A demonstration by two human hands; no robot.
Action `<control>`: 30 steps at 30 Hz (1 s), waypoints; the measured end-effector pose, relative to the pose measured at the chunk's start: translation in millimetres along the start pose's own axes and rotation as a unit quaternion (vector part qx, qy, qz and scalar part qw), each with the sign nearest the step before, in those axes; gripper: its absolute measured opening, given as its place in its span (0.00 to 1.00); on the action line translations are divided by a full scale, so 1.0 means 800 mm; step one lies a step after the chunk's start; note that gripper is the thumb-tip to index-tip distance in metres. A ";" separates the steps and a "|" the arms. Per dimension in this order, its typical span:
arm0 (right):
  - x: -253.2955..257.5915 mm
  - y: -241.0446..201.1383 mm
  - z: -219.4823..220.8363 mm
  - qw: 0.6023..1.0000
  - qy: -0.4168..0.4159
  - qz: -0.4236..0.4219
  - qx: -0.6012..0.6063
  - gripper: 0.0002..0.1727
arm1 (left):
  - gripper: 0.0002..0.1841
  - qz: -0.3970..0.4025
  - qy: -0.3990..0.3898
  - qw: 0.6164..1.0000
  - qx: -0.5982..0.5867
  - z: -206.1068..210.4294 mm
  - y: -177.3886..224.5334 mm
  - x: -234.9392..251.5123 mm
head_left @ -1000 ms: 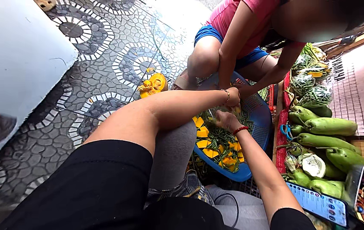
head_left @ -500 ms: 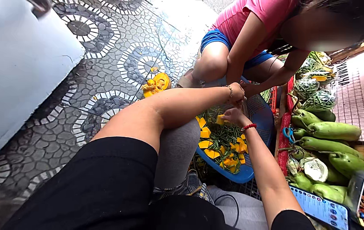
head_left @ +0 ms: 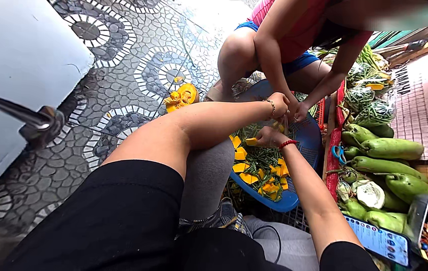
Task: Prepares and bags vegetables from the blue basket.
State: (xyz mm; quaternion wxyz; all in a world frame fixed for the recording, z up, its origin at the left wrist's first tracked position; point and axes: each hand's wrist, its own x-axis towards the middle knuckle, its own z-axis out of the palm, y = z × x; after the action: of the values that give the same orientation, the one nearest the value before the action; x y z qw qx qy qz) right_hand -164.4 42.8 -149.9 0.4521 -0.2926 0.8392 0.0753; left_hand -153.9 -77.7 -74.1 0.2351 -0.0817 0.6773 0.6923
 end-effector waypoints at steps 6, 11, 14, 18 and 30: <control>0.017 0.028 0.026 0.993 0.115 0.002 0.037 0.14 | 0.27 0.016 0.010 0.985 0.174 -0.009 -0.004 0.000; -0.003 0.033 0.003 0.955 0.142 0.032 0.257 0.15 | 0.35 -0.050 0.058 0.996 0.053 0.007 -0.007 0.000; -0.014 0.026 0.010 0.860 0.142 0.017 0.490 0.15 | 0.37 -0.044 0.065 0.993 0.086 0.013 -0.008 0.000; -0.014 0.018 0.011 0.857 0.135 0.092 0.489 0.15 | 0.53 -0.090 0.035 0.955 0.282 0.013 -0.008 -0.025; 0.004 0.046 0.024 0.913 0.177 -0.007 0.367 0.18 | 0.18 -0.031 -0.083 0.976 0.200 0.000 -0.015 0.005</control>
State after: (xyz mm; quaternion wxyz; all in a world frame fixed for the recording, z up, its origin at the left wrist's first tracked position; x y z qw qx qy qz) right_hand -172.6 79.2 -168.5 0.3718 -0.1207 0.8722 -0.2939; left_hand -152.2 -77.3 -87.0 0.3237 0.0038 0.7775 0.5392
